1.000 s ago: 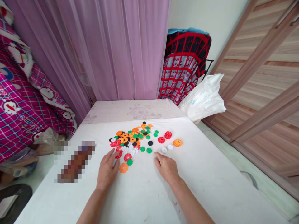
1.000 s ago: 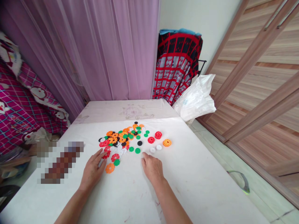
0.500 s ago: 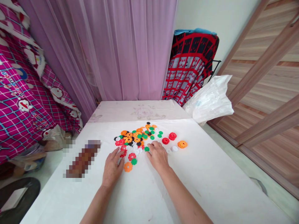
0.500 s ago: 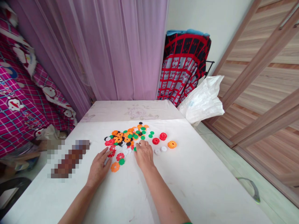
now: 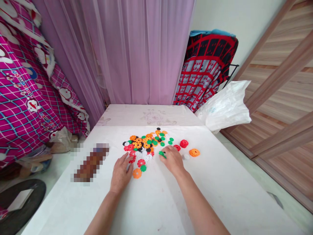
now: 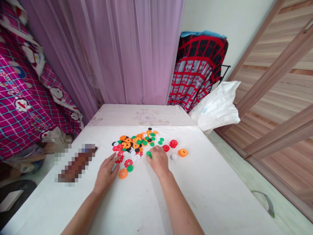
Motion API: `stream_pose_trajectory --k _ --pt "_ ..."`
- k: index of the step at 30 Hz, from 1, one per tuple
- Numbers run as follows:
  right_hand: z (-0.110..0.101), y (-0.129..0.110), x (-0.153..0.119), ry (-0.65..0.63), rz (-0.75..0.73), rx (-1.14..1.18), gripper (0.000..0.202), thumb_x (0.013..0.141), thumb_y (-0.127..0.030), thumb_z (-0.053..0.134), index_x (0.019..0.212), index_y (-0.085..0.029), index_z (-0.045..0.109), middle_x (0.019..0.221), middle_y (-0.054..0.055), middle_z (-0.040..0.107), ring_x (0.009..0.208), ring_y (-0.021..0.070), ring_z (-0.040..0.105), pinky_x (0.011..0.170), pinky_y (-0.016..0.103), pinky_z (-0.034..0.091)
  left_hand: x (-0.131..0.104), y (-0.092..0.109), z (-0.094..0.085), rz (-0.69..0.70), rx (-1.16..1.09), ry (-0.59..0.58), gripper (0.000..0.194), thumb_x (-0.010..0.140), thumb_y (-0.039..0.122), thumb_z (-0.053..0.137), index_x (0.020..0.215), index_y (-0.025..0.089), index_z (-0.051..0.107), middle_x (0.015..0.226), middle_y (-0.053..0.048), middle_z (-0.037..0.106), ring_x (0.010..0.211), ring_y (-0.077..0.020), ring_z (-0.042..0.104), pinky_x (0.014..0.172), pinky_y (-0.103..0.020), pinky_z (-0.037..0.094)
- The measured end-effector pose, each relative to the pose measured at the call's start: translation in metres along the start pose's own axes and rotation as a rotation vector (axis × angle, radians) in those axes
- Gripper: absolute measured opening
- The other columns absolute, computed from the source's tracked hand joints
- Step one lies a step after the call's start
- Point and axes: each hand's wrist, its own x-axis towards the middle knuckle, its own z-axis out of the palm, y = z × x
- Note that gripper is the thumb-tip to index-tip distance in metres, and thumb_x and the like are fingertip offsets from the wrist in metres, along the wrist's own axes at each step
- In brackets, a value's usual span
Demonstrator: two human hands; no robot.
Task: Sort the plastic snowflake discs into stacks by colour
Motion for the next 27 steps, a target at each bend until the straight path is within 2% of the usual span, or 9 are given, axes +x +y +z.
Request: stream_pose_trajectory --k 4,8,16,22,27 --pt "-0.008 0.022 -0.009 -0.064 0.154 0.088 0.021 0.086 -0.035 0.057 0.102 -0.025 0.066 0.103 0.001 0.067 0.089 0.0153 0.061 0.07 0.024 0.038 0.0 0.0 0.001 -0.013 -0.005 -0.01 0.035 0.087 0.032 0.045 0.114 0.024 0.066 0.134 -0.009 0.058 0.119 -0.0259 0.057 0.107 -0.051 0.039" --pt "-0.007 0.022 -0.011 -0.123 0.117 0.037 0.019 0.085 -0.034 0.057 0.1 -0.025 0.065 0.104 0.001 0.068 0.092 0.016 0.062 0.069 0.024 0.037 0.0 0.0 0.0 -0.014 -0.012 -0.008 0.035 0.087 0.032 0.044 0.113 0.023 0.066 0.134 -0.01 0.058 0.118 -0.0262 0.058 0.107 -0.052 0.038" --pt "-0.001 0.01 -0.008 -0.143 0.073 -0.043 0.018 0.086 -0.032 0.053 0.097 -0.025 0.065 0.104 0.003 0.066 0.096 0.0183 0.061 0.066 0.025 0.038 0.0 0.002 -0.001 -0.013 -0.007 -0.005 0.034 0.087 0.03 0.046 0.115 0.025 0.065 0.134 -0.009 0.058 0.118 -0.0261 0.058 0.107 -0.052 0.039" --pt "0.004 0.012 -0.01 -0.159 0.045 -0.044 0.025 0.083 -0.032 0.055 0.105 -0.025 0.063 0.105 0.004 0.065 0.098 0.0193 0.06 0.066 0.026 0.039 0.001 0.002 -0.003 0.01 0.004 -0.021 0.035 0.087 0.03 0.045 0.114 0.023 0.066 0.134 -0.011 0.058 0.117 -0.027 0.058 0.106 -0.05 0.04" --pt "0.002 0.01 -0.008 -0.185 0.049 -0.042 0.026 0.085 -0.03 0.053 0.108 -0.028 0.064 0.105 0.003 0.064 0.091 0.0174 0.062 0.064 0.025 0.038 0.0 0.002 -0.001 0.0 0.004 -0.015 0.035 0.088 0.031 0.044 0.113 0.022 0.066 0.134 -0.011 0.058 0.117 -0.0265 0.057 0.107 -0.05 0.038"
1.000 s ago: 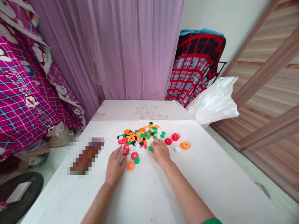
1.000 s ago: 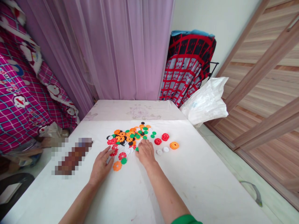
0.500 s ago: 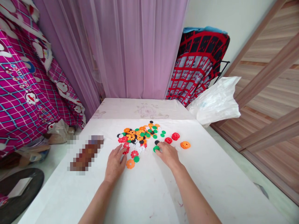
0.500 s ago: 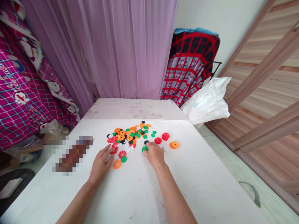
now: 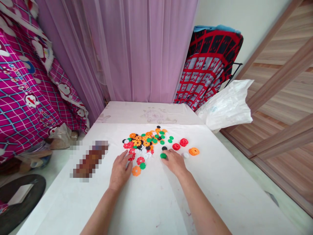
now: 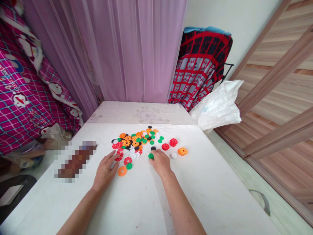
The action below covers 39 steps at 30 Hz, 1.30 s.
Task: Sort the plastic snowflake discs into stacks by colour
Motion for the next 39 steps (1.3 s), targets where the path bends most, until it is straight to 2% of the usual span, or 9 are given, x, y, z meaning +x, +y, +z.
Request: stream_pose_trajectory --k 11,14,17,23,28,32,39 --pt "-0.001 -0.002 0.002 -0.001 0.02 -0.015 0.026 0.086 -0.034 0.054 0.108 -0.026 0.063 0.106 0.004 0.063 0.091 0.018 0.061 0.065 0.025 0.039 0.0 0.003 -0.002 -0.001 -0.004 -0.004 0.034 0.087 0.029 0.045 0.112 0.023 0.067 0.133 -0.01 0.058 0.115 -0.0268 0.058 0.106 -0.05 0.04" --pt "0.0 -0.005 -0.003 0.06 0.019 0.001 0.028 0.086 -0.034 0.054 0.111 -0.026 0.062 0.111 0.004 0.061 0.097 0.0181 0.059 0.068 0.025 0.04 0.0 0.003 -0.002 -0.002 -0.011 -0.001 0.033 0.086 0.028 0.046 0.112 0.024 0.067 0.133 -0.01 0.058 0.117 -0.0266 0.057 0.106 -0.05 0.04" --pt "0.005 -0.021 -0.012 0.134 -0.032 0.057 0.023 0.089 -0.032 0.051 0.106 -0.027 0.065 0.11 0.003 0.061 0.099 0.0155 0.058 0.072 0.023 0.041 0.001 0.005 -0.002 0.006 -0.019 0.01 0.033 0.085 0.028 0.046 0.11 0.024 0.067 0.133 -0.01 0.059 0.117 -0.027 0.057 0.104 -0.051 0.041" --pt "0.023 -0.069 -0.031 0.054 -0.175 0.117 0.019 0.085 -0.037 0.057 0.098 -0.027 0.067 0.098 0.001 0.065 0.092 0.0153 0.061 0.074 0.023 0.043 0.001 0.006 -0.002 0.0 -0.022 0.006 0.033 0.085 0.027 0.047 0.111 0.024 0.066 0.132 -0.01 0.059 0.119 -0.0267 0.056 0.105 -0.052 0.04" --pt "0.031 -0.084 -0.032 0.066 -0.177 0.097 0.017 0.085 -0.034 0.058 0.097 -0.025 0.066 0.1 0.002 0.065 0.094 0.0154 0.061 0.073 0.022 0.043 0.001 0.006 -0.002 0.004 -0.027 0.006 0.032 0.085 0.027 0.047 0.11 0.025 0.066 0.132 -0.008 0.059 0.119 -0.026 0.056 0.106 -0.052 0.039" --pt "0.034 -0.074 -0.034 0.102 -0.163 0.097 0.016 0.086 -0.033 0.056 0.096 -0.025 0.066 0.098 0.002 0.066 0.091 0.0142 0.062 0.071 0.021 0.042 0.001 0.005 -0.002 0.016 -0.015 0.008 0.032 0.086 0.028 0.046 0.11 0.024 0.066 0.131 -0.01 0.059 0.118 -0.0262 0.057 0.105 -0.05 0.04" --pt "0.015 -0.017 -0.029 0.202 0.053 0.034 0.024 0.089 -0.036 0.052 0.106 -0.026 0.066 0.105 0.002 0.066 0.092 0.0151 0.062 0.069 0.023 0.041 0.001 0.005 -0.002 0.022 -0.014 -0.003 0.032 0.087 0.029 0.045 0.109 0.024 0.067 0.131 -0.01 0.06 0.116 -0.0267 0.058 0.105 -0.05 0.04"
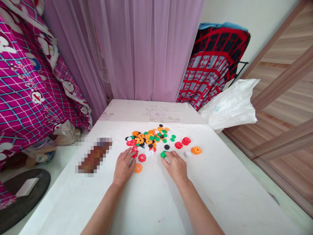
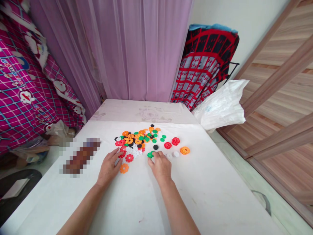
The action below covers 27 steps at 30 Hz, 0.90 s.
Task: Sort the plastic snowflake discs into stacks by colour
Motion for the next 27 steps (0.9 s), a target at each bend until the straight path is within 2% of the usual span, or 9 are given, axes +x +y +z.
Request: stream_pose_trajectory --k 4,13,17,21,24,27 --pt "-0.007 0.015 0.013 -0.01 0.024 -0.072 0.025 0.089 -0.038 0.052 0.106 -0.027 0.066 0.105 0.002 0.066 0.092 0.0163 0.063 0.069 0.024 0.04 0.0 0.0 0.0 -0.014 0.006 -0.012 0.032 0.087 0.029 0.045 0.111 0.025 0.066 0.133 -0.009 0.058 0.118 -0.0258 0.057 0.106 -0.051 0.038" --pt "-0.004 0.013 0.022 -0.043 0.023 -0.124 0.024 0.089 -0.037 0.052 0.101 -0.024 0.067 0.103 0.004 0.066 0.088 0.0165 0.063 0.065 0.025 0.039 0.0 -0.002 -0.001 0.003 0.013 -0.01 0.033 0.087 0.028 0.044 0.112 0.023 0.066 0.132 -0.011 0.059 0.117 -0.0259 0.058 0.106 -0.051 0.039" --pt "-0.001 0.012 0.014 0.009 0.035 -0.074 0.024 0.087 -0.035 0.054 0.105 -0.024 0.065 0.102 0.005 0.065 0.086 0.0161 0.062 0.061 0.024 0.037 0.0 -0.002 -0.002 0.003 0.024 -0.017 0.033 0.088 0.029 0.044 0.112 0.025 0.066 0.133 -0.009 0.059 0.118 -0.0253 0.058 0.107 -0.051 0.039" --pt "0.016 0.007 -0.008 0.158 -0.073 0.044 0.024 0.087 -0.027 0.051 0.107 -0.023 0.065 0.097 0.004 0.066 0.082 0.0146 0.061 0.062 0.023 0.037 -0.001 0.002 -0.004 0.023 0.043 -0.048 0.036 0.09 0.033 0.042 0.118 0.023 0.063 0.136 -0.01 0.057 0.125 -0.0269 0.053 0.107 -0.052 0.038" --pt "0.034 0.003 -0.023 0.191 -0.195 0.152 0.019 0.086 -0.02 0.049 0.09 -0.024 0.067 0.085 0.001 0.066 0.075 0.0121 0.06 0.063 0.021 0.036 -0.001 0.007 -0.007 0.122 0.068 -0.158 0.042 0.092 0.038 0.042 0.128 0.024 0.057 0.14 -0.008 0.054 0.132 -0.0282 0.045 0.111 -0.056 0.029" --pt "0.046 0.003 -0.026 0.205 -0.209 0.23 0.019 0.085 -0.017 0.049 0.082 -0.024 0.067 0.081 0.0 0.065 0.071 0.0109 0.059 0.064 0.021 0.035 -0.001 0.012 -0.009 0.218 0.076 -0.267 0.046 0.092 0.043 0.043 0.134 0.028 0.051 0.138 -0.005 0.056 0.137 -0.0283 0.039 0.114 -0.058 0.02"
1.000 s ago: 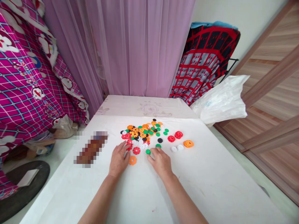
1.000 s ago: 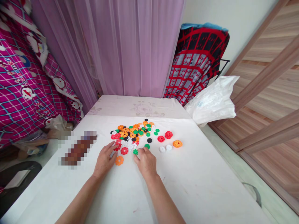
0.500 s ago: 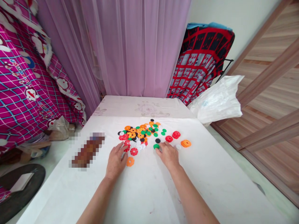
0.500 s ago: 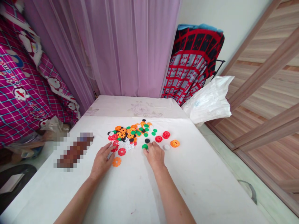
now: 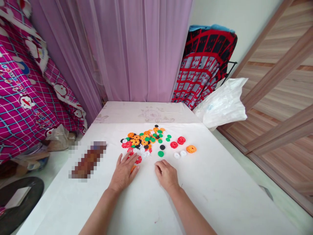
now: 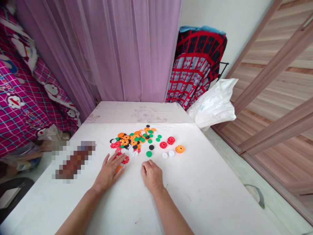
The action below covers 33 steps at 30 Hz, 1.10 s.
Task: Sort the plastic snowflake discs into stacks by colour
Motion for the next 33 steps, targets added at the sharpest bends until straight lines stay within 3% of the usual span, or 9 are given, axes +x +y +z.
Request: stream_pose_trajectory --k 8,13,22,33 --pt "0.004 0.006 0.004 0.032 0.003 0.076 0.019 0.082 -0.016 0.05 0.08 -0.024 0.067 0.076 -0.001 0.065 0.069 0.0107 0.058 0.064 0.021 0.034 -0.006 0.0 -0.003 0.072 -0.014 -0.059 0.041 0.092 0.043 0.046 0.13 0.033 0.056 0.135 -0.001 0.058 0.137 -0.0303 0.039 0.113 -0.061 0.019" --pt "0.004 0.006 0.003 0.036 -0.002 0.105 0.019 0.082 -0.016 0.05 0.079 -0.024 0.067 0.076 -0.002 0.065 0.069 0.0108 0.058 0.064 0.021 0.034 -0.015 0.003 -0.006 0.078 -0.037 -0.031 0.033 0.093 0.032 0.045 0.12 0.037 0.062 0.124 0.0 0.066 0.133 -0.0274 0.045 0.112 -0.061 0.021" --pt "0.003 0.006 0.002 0.026 -0.013 0.165 0.019 0.082 -0.017 0.05 0.079 -0.024 0.067 0.077 -0.001 0.065 0.071 0.0113 0.059 0.066 0.021 0.036 -0.019 -0.002 -0.005 -0.009 0.031 0.082 0.041 0.085 0.01 0.045 0.106 0.034 0.07 0.121 -0.001 0.068 0.128 -0.0271 0.05 0.108 -0.062 0.029" --pt "-0.004 0.029 0.005 0.043 0.052 0.22 0.021 0.083 -0.021 0.047 0.081 -0.024 0.068 0.077 -0.001 0.066 0.068 0.0114 0.059 0.065 0.021 0.039 -0.022 -0.012 0.004 -0.156 -0.054 0.214 0.033 0.089 0.025 0.043 0.11 0.029 0.068 0.124 -0.004 0.066 0.126 -0.0271 0.053 0.106 -0.057 0.037"
